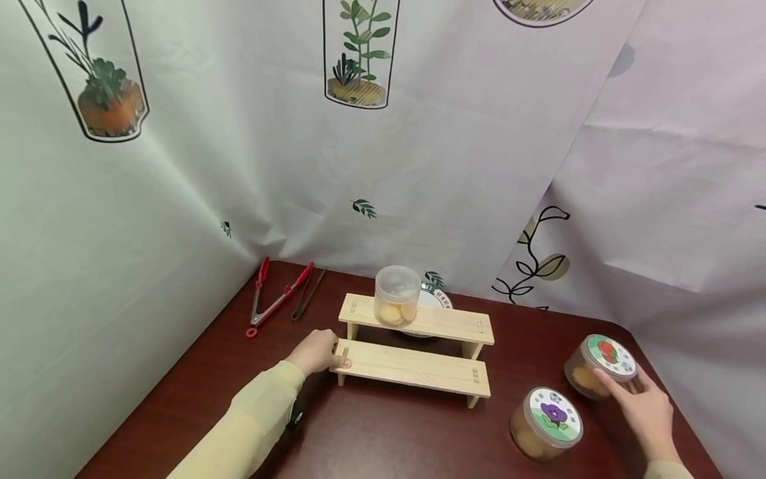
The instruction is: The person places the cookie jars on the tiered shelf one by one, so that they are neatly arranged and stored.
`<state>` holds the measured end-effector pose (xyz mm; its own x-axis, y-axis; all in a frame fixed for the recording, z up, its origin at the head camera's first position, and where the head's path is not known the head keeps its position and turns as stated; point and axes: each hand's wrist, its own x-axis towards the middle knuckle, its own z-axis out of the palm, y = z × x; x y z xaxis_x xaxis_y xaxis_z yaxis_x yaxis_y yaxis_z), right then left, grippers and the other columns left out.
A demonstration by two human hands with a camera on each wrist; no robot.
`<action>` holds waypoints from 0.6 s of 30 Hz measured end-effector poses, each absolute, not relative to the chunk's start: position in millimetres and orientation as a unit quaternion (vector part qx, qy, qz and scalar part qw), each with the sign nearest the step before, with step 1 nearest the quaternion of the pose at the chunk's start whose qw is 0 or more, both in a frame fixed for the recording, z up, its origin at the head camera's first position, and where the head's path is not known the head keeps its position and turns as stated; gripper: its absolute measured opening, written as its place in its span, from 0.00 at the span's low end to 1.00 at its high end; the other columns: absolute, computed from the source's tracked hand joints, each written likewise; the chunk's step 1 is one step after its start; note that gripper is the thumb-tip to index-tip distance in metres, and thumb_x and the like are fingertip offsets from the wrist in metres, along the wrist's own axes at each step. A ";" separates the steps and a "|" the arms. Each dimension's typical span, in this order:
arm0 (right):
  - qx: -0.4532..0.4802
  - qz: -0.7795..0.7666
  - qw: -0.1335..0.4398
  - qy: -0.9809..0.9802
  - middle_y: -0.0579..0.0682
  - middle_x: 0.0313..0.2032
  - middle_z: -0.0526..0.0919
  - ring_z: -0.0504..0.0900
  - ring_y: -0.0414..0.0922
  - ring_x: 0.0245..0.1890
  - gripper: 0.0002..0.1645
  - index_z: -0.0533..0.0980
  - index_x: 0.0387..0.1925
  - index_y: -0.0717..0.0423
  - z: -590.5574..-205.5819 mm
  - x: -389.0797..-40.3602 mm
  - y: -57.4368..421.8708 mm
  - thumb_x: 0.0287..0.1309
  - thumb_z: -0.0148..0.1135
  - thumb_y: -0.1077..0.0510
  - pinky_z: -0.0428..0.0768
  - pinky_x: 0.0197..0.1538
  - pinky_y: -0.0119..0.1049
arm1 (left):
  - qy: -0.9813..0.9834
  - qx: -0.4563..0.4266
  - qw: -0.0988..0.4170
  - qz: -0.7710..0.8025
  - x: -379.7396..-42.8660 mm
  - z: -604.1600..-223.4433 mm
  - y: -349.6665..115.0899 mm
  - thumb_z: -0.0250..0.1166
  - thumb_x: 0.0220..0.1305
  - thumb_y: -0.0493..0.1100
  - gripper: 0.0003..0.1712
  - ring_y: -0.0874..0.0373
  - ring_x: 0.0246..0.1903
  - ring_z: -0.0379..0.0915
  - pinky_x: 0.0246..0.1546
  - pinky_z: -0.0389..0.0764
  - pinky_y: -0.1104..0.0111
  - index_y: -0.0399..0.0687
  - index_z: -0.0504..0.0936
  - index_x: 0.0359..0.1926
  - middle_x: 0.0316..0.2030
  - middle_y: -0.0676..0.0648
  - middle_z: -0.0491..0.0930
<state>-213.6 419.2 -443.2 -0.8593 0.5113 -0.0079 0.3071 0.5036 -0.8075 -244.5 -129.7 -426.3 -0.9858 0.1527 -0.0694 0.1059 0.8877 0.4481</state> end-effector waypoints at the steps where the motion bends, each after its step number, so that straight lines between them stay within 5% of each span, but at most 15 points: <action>1: -0.235 0.440 0.120 -0.858 0.62 0.67 0.58 0.60 0.51 0.66 0.54 0.49 0.72 0.53 -441.9 -213.6 417.8 0.53 0.66 0.41 0.64 0.50 0.14 | 0.970 0.066 0.052 0.227 -244.6 -426.0 -129.8 0.75 0.47 0.49 0.17 0.60 0.19 0.59 0.22 0.61 0.70 0.42 0.78 0.22 0.16 0.52 0.67; 9: -0.222 0.430 0.131 -0.865 0.64 0.67 0.59 0.61 0.58 0.65 0.53 0.51 0.72 0.55 -432.2 -214.6 407.6 0.53 0.66 0.41 0.65 0.52 0.17 | 0.970 0.067 0.051 0.227 -246.6 -426.7 -130.5 0.75 0.47 0.48 0.17 0.60 0.18 0.59 0.22 0.62 0.70 0.41 0.78 0.22 0.15 0.52 0.67; 18: -0.201 0.439 0.137 -0.865 0.65 0.65 0.61 0.62 0.53 0.65 0.54 0.51 0.72 0.56 -419.3 -217.8 394.3 0.53 0.68 0.43 0.68 0.45 0.13 | 0.970 0.062 0.061 0.228 -245.5 -426.2 -131.0 0.75 0.49 0.49 0.17 0.59 0.19 0.62 0.23 0.63 0.69 0.39 0.80 0.27 0.17 0.51 0.70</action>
<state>-217.8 394.3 -419.3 -0.8819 0.4674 0.0605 0.2271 0.5339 -0.8145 -245.5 -131.0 -426.2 -0.9848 0.1488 -0.0900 0.0930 0.8879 0.4506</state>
